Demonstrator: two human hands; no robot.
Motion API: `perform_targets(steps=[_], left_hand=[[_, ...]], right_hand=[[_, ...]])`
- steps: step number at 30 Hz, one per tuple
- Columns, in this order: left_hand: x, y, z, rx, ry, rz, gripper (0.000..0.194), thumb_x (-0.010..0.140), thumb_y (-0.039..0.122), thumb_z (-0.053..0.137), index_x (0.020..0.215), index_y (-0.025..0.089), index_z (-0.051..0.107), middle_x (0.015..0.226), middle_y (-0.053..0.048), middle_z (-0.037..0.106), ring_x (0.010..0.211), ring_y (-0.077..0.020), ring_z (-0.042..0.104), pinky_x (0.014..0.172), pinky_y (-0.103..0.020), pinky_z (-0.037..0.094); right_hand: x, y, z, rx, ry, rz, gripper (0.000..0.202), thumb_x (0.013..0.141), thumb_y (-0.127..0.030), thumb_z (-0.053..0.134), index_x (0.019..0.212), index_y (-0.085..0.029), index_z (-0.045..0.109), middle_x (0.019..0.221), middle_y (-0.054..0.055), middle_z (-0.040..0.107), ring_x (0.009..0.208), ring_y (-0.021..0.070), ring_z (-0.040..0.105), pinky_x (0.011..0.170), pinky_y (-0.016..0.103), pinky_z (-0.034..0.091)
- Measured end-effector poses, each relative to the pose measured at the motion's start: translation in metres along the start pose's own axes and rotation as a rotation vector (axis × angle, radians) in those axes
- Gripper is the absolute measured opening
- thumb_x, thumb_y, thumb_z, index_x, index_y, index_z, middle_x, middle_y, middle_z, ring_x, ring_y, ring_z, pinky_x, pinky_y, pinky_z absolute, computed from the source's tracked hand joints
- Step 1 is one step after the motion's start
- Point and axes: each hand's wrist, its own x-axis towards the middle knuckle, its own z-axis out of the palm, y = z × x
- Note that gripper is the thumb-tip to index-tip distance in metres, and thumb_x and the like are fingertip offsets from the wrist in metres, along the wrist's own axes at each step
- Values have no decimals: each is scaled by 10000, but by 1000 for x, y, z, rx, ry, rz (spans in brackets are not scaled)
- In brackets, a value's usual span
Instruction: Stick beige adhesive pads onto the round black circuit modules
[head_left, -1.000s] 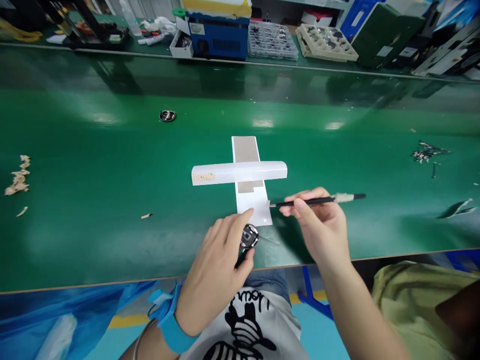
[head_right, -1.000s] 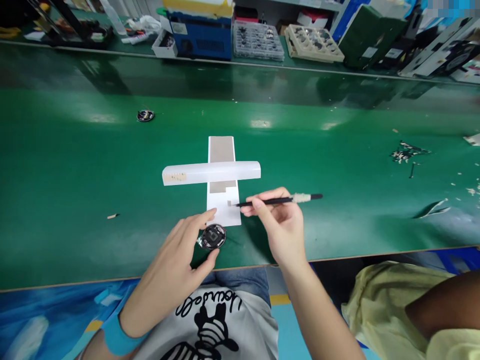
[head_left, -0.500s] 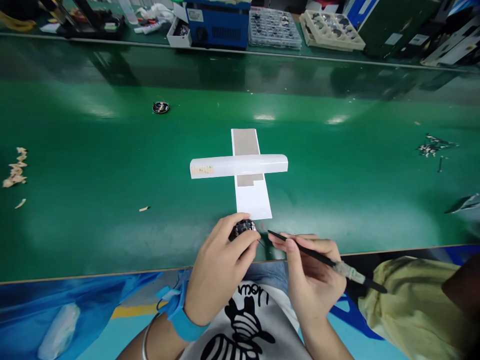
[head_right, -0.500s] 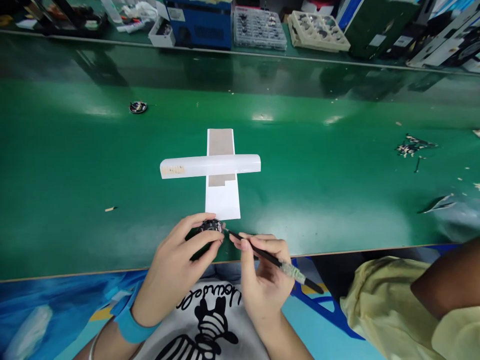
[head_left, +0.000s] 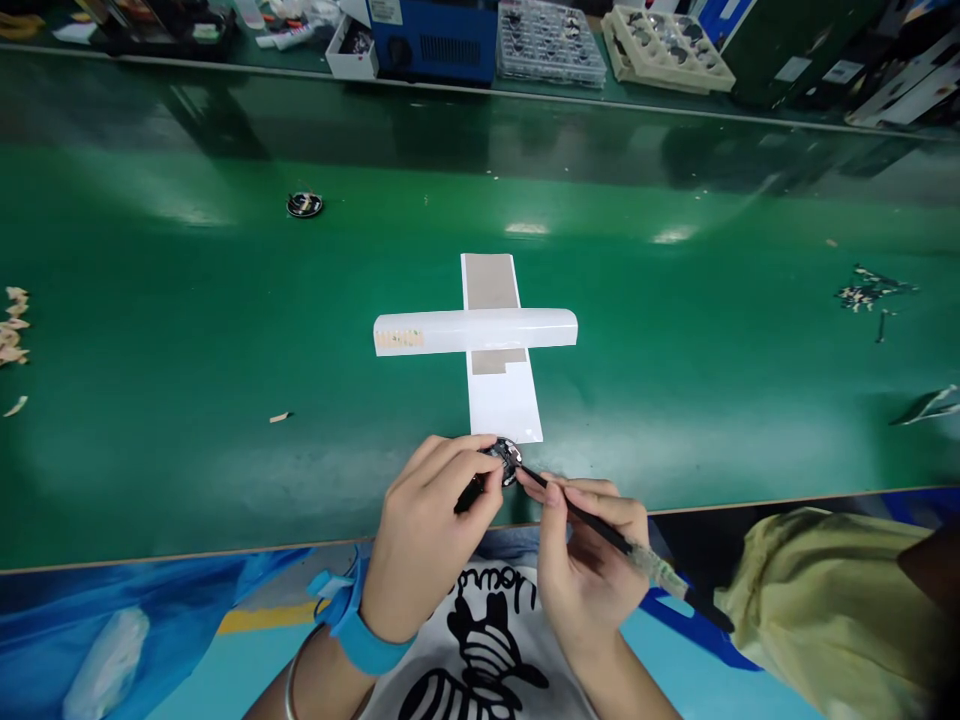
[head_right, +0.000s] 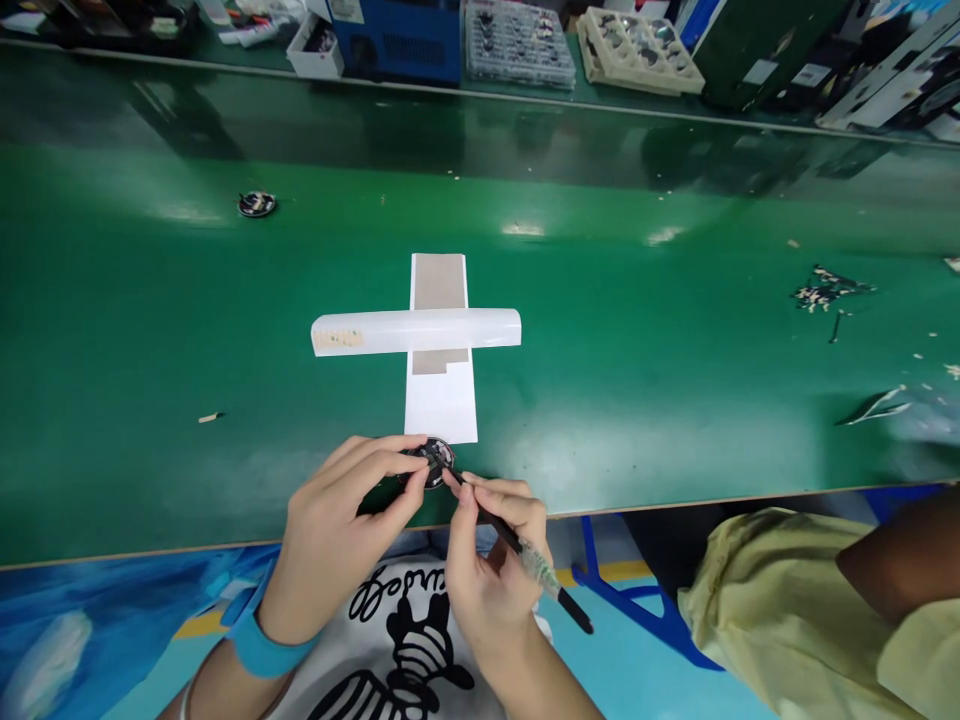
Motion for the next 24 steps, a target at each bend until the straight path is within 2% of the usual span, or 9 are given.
perform_targets(steps=[18, 24], left_hand=[[0, -1, 0, -26, -4, -2, 145, 865, 68, 592, 886, 200, 647, 1036, -19, 706, 921, -165, 616, 817, -331, 518], [-2, -2, -1, -5, -13, 39, 148, 868, 74, 592, 904, 197, 666, 1063, -30, 692, 918, -168, 603, 826, -340, 524]], right_hand=[[2, -1, -2, -29, -42, 30, 276, 812, 16, 615, 974, -208, 608, 864, 37, 657, 857, 184, 706, 690, 326, 668], [3, -2, -2, -9, -60, 43, 288, 814, 27, 606, 978, -209, 600, 876, 36, 660, 864, 181, 710, 710, 321, 666]])
